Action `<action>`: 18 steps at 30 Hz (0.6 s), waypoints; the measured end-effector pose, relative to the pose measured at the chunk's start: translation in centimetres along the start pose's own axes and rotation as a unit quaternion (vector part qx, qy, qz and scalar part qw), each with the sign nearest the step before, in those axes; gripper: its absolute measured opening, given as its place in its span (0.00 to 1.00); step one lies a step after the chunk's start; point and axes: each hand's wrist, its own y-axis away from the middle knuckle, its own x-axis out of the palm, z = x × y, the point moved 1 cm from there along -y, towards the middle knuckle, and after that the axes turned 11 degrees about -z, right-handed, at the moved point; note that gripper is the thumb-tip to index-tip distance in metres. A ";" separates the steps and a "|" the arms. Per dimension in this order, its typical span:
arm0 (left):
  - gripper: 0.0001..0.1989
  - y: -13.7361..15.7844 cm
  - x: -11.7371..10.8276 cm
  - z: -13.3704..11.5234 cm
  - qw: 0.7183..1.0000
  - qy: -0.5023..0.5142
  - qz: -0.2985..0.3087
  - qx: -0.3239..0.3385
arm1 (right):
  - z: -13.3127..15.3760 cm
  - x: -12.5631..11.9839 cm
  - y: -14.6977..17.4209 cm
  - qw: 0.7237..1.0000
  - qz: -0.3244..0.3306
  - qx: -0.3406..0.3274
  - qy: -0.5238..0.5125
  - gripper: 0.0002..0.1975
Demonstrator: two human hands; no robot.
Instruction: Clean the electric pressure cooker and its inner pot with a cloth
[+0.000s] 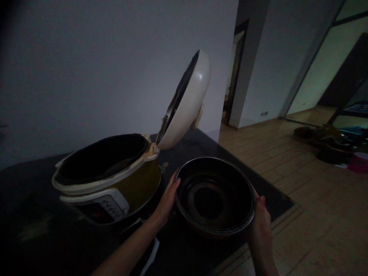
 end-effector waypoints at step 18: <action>0.37 3.7 -0.1 -4.3 0.997 -0.012 0.044 0.058 | 3.0 -3.3 2.1 0.998 -0.013 -0.063 -0.018 0.41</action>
